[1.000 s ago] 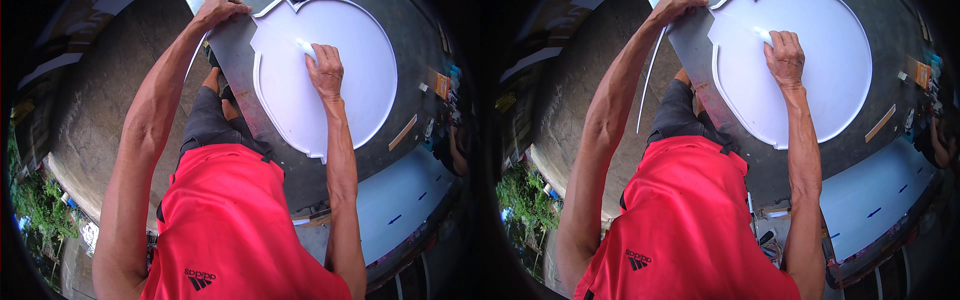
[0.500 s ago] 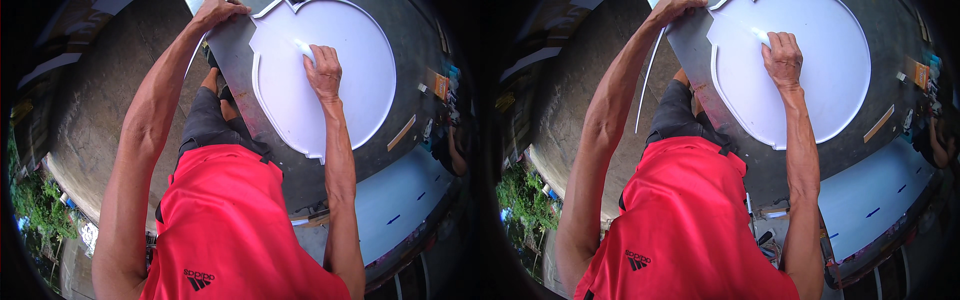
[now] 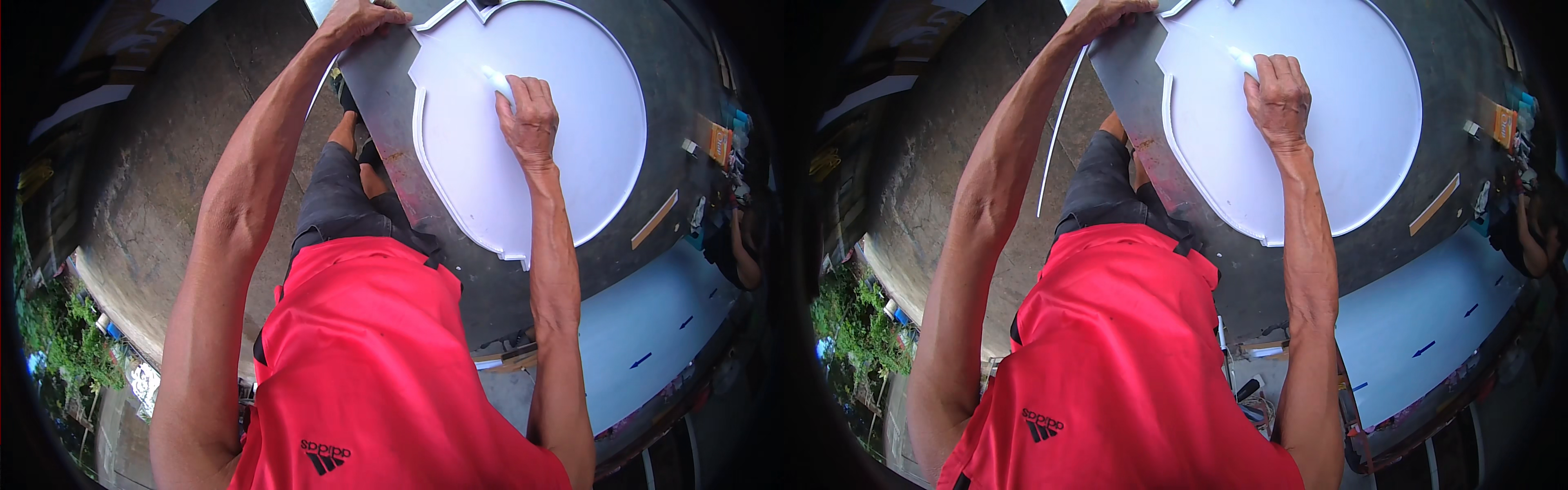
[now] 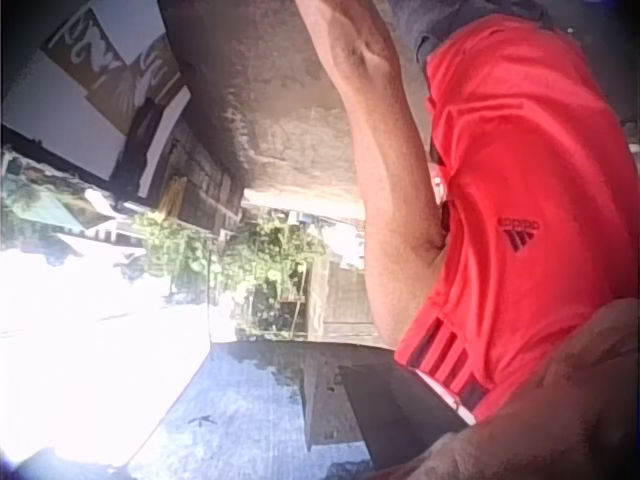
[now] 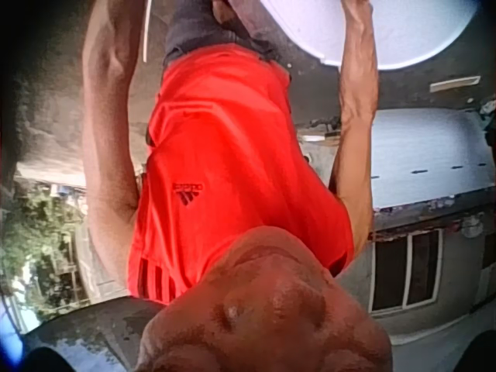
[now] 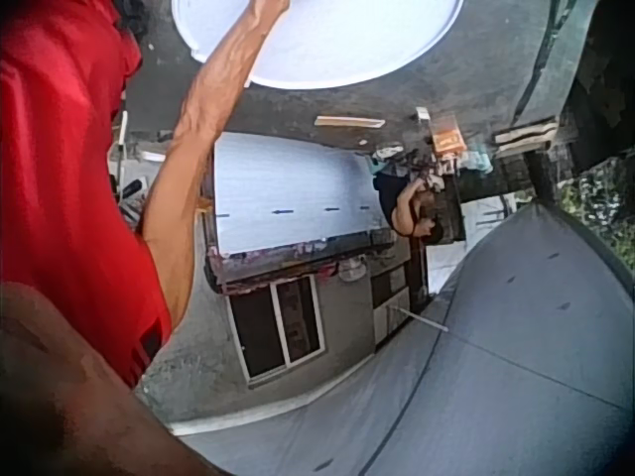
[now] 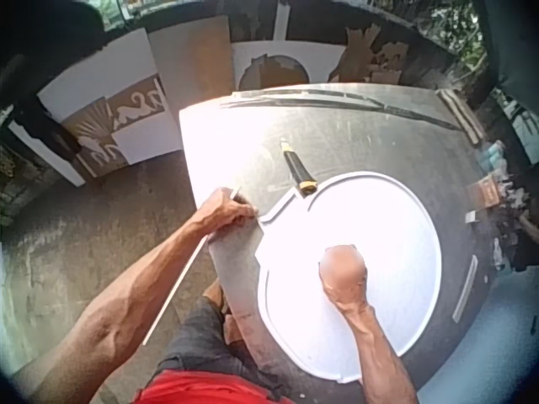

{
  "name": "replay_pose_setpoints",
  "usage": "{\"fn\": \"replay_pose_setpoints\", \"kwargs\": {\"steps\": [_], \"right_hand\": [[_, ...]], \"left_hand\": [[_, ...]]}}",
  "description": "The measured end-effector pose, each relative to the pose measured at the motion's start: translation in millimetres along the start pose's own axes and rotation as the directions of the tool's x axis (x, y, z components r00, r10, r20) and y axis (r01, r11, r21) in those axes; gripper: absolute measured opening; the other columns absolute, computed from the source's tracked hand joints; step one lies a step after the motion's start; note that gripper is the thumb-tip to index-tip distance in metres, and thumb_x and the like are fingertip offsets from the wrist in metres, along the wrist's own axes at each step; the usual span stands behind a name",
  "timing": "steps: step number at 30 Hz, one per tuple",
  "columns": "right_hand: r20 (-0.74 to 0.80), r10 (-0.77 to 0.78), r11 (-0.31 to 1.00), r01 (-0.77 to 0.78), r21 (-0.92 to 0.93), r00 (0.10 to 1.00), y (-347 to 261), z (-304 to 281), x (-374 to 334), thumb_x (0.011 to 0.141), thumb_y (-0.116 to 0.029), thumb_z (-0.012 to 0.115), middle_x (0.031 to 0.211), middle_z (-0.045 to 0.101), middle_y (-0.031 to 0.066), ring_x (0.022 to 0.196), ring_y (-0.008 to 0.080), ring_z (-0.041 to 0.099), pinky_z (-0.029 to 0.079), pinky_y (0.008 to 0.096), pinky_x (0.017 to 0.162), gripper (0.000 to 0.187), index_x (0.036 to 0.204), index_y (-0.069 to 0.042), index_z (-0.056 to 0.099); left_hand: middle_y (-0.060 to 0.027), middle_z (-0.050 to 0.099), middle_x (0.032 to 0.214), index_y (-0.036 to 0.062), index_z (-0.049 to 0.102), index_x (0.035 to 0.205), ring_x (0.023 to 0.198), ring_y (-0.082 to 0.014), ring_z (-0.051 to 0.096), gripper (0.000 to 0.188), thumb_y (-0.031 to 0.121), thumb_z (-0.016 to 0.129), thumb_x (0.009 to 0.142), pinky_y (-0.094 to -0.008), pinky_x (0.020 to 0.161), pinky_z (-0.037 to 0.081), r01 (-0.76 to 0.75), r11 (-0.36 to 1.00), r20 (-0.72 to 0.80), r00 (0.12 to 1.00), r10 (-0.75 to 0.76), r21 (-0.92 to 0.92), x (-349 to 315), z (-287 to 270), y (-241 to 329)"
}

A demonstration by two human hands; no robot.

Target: The person applies glue to the edge of a white, heart-shaped sign and presses a white plastic strip along the perimeter. They use a utility knife to trim the strip flush with the sign's edge and continue applying the strip around the curved and angular contours of the sign.

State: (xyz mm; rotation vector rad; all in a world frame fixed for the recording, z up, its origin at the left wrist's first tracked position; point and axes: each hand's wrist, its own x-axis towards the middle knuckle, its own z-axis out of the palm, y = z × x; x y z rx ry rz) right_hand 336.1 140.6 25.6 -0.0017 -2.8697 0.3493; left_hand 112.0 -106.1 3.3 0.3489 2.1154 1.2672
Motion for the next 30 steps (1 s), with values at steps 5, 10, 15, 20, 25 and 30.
{"fn": "replay_pose_setpoints", "kwargs": {"steps": [5,10,15,20,25,30], "right_hand": [[-0.002,0.003,1.000,-0.003,0.001,1.000,0,0,0,0.077,-0.003,0.079,0.097,0.067,0.0104,0.092,0.0279,0.066,0.057,0.0391,0.079,0.032,0.108,-0.002,0.071],[-0.009,-0.004,1.000,0.004,-0.008,1.000,0,1,0,0.077,-0.003,0.079,0.097,0.067,0.0104,0.092,0.0278,0.066,0.057,0.0392,0.079,0.032,0.108,-0.003,0.071],[-0.011,0.016,1.000,-0.016,-0.027,1.000,3,2,-1,0.077,-0.003,0.080,0.097,0.067,0.0106,0.092,0.0278,0.066,0.057,0.0394,0.079,0.032,0.108,-0.002,0.071],[-0.073,-0.020,0.999,0.016,-0.050,0.997,7,4,2,0.077,-0.003,0.078,0.089,0.063,0.0071,0.085,0.0244,0.063,0.056,0.0373,0.071,0.027,0.102,-0.004,0.070],[-0.090,-0.018,0.998,0.013,-0.054,0.996,10,4,3,0.076,-0.003,0.078,0.089,0.063,0.0068,0.085,0.0242,0.063,0.056,0.0372,0.071,0.027,0.102,-0.004,0.070],[-0.043,0.033,0.998,-0.035,-0.052,0.999,9,2,1,0.077,-0.004,0.079,0.094,0.066,0.0094,0.090,0.0270,0.065,0.057,0.0392,0.076,0.029,0.105,-0.003,0.071]], "left_hand": [[-0.0076,0.068,0.070,-0.0020,0.078,0.085,0.061,-0.0171,0.060,0.033,0.030,0.079,0.081,-0.0346,0.059,0.049,0.026,1.000,0.018,1.000,-0.025,-0.007,-1,-1,1],[-0.0080,0.069,0.072,-0.0018,0.078,0.086,0.063,-0.0173,0.060,0.032,0.029,0.079,0.080,-0.0349,0.060,0.050,-0.005,1.000,-0.010,1.000,0.005,0.006,1,1,-3],[-0.0084,0.069,0.073,-0.0018,0.078,0.086,0.062,-0.0174,0.060,0.030,0.027,0.080,0.080,-0.0344,0.059,0.050,0.047,0.999,-0.002,0.999,-0.047,-0.017,0,2,-2],[-0.0083,0.068,0.072,-0.0019,0.078,0.086,0.061,-0.0172,0.060,0.030,0.028,0.079,0.082,-0.0340,0.057,0.049,0.034,0.999,0.004,0.999,-0.034,-0.021,-1,1,-4],[-0.0072,0.067,0.069,-0.0014,0.078,0.084,0.060,-0.0163,0.059,0.029,0.028,0.080,0.081,-0.0339,0.056,0.049,0.019,1.000,0.023,1.000,-0.019,-0.017,-3,1,-3],[-0.0062,0.066,0.066,-0.0003,0.077,0.080,0.057,-0.0154,0.058,0.027,0.027,0.080,0.079,-0.0336,0.054,0.047,0.034,0.998,-0.021,0.999,-0.035,-0.049,-2,3,-2]]}}
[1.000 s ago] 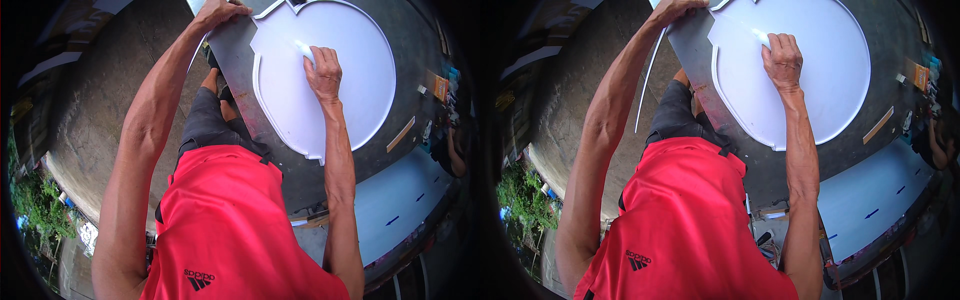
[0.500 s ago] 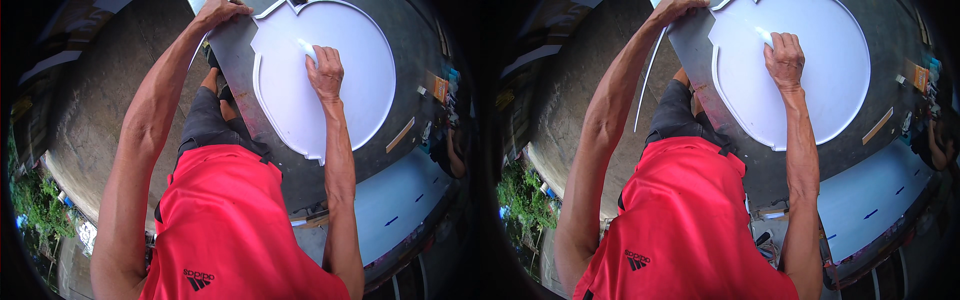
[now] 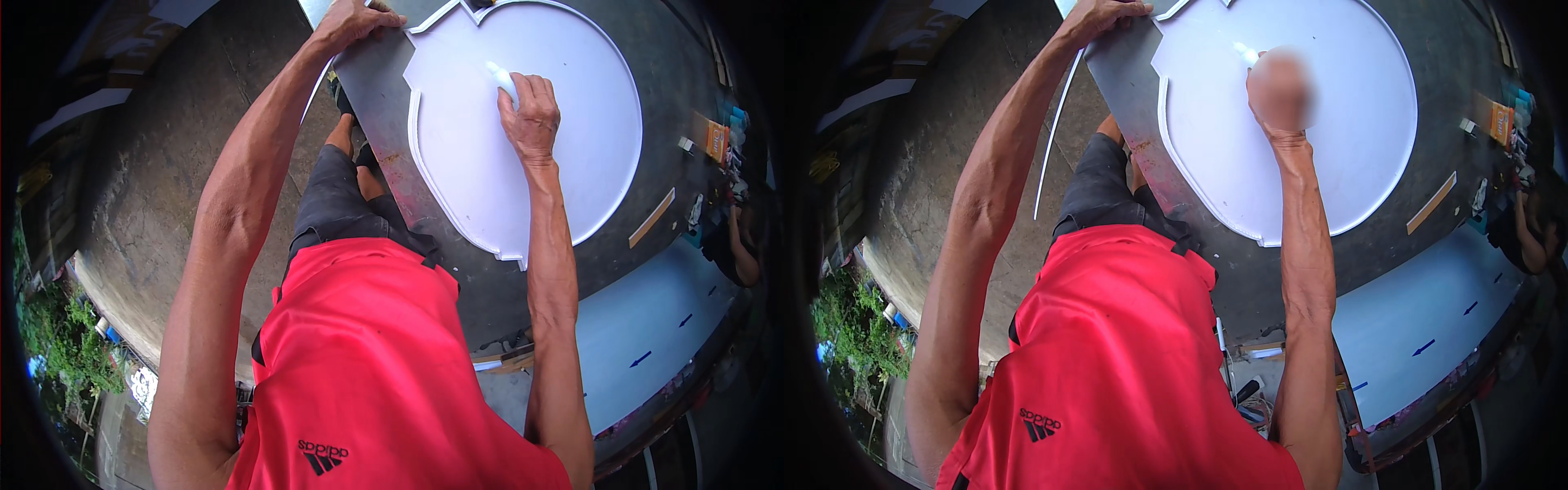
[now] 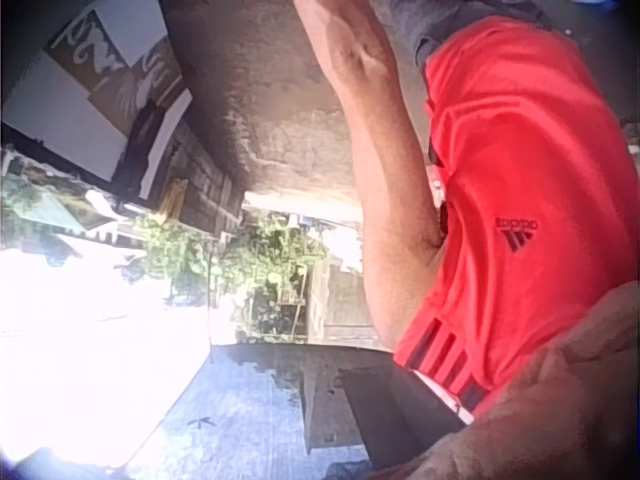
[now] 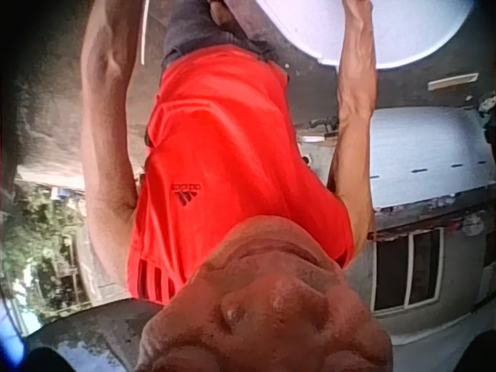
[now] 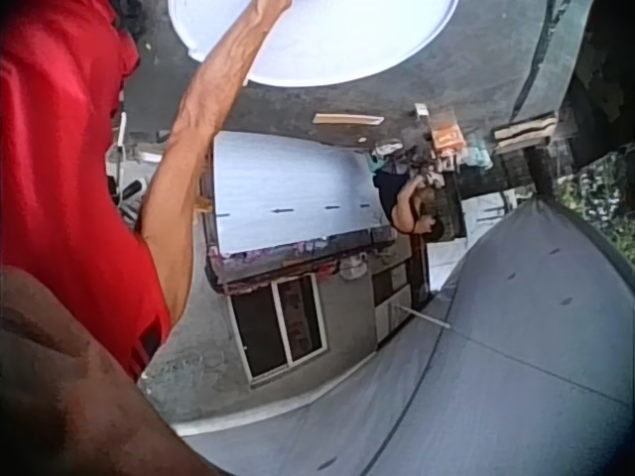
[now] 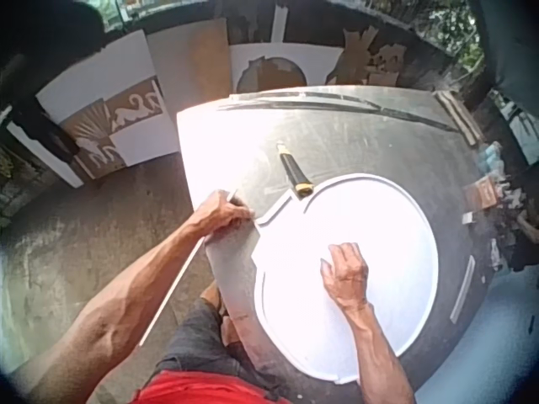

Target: The person applies glue to the edge of a white, heart-shaped sign and presses a white plastic strip along the perimeter. They use a utility knife to trim the strip flush with the sign's edge and continue applying the strip around the curved and angular contours of the sign.

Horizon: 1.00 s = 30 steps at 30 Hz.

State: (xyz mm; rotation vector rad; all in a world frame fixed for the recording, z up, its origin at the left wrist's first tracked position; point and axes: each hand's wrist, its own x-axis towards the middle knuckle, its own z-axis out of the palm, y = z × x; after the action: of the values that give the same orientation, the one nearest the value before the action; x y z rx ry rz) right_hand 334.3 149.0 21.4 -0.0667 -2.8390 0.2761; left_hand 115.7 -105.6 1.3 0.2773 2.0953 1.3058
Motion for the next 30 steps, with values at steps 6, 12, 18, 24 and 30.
{"fn": "replay_pose_setpoints", "kwargs": {"steps": [6,12,18,24,30], "right_hand": [[-0.037,0.074,0.997,-0.072,0.040,0.997,-1,-4,-12,0.080,-0.007,0.079,0.096,0.067,0.0093,0.089,0.0258,0.066,0.057,0.0389,0.077,0.030,0.110,-0.003,0.071],[0.021,0.559,0.721,-0.499,0.480,0.829,-4,-14,-46,0.091,-0.020,0.076,0.099,0.068,0.0089,0.089,0.0222,0.066,0.054,0.0366,0.077,0.034,0.117,0.000,0.070],[-0.055,0.753,0.604,-0.657,0.452,0.655,25,-17,-88,0.092,-0.037,0.076,0.110,0.073,0.0116,0.096,0.0267,0.065,0.053,0.0426,0.085,0.045,0.121,-0.003,0.070],[-0.173,0.791,0.566,-0.593,0.573,0.587,64,-2,-118,0.094,-0.032,0.077,0.105,0.073,0.0109,0.089,0.0220,0.065,0.053,0.0375,0.083,0.044,0.121,0.001,0.069],[-0.135,0.821,0.518,-0.623,0.586,0.555,66,8,-130,0.093,-0.030,0.079,0.102,0.074,0.0103,0.088,0.0210,0.066,0.053,0.0356,0.083,0.042,0.119,0.002,0.071]], "left_hand": [[-0.0043,0.067,0.068,0.0011,0.079,0.095,0.055,-0.0122,0.057,0.036,0.036,0.078,0.087,-0.0293,0.052,0.046,-0.031,0.993,0.026,0.999,0.028,0.112,13,2,-17],[-0.0032,0.069,0.070,0.0029,0.080,0.100,0.063,-0.0125,0.063,0.046,0.045,0.083,0.083,-0.0277,0.060,0.049,-0.032,0.999,-0.092,0.995,0.034,0.025,5,3,-29],[-0.0005,0.063,0.066,0.0030,0.079,0.093,0.061,-0.0095,0.055,0.041,0.044,0.076,0.091,-0.0292,0.056,0.042,-0.035,0.999,-0.105,0.994,0.039,0.039,-49,-20,5],[0.0037,0.051,0.062,0.0016,0.076,0.112,0.049,-0.0026,0.037,0.037,0.036,0.064,0.104,-0.0242,0.044,0.026,-0.011,0.996,-0.028,1.000,0.009,-0.093,-98,-18,54],[0.0004,0.059,0.064,0.0066,0.079,0.106,0.060,-0.0089,0.052,0.037,0.039,0.061,0.105,-0.0298,0.057,0.041,-0.081,0.997,-0.013,0.997,0.080,-0.008,-126,-15,89]]}}
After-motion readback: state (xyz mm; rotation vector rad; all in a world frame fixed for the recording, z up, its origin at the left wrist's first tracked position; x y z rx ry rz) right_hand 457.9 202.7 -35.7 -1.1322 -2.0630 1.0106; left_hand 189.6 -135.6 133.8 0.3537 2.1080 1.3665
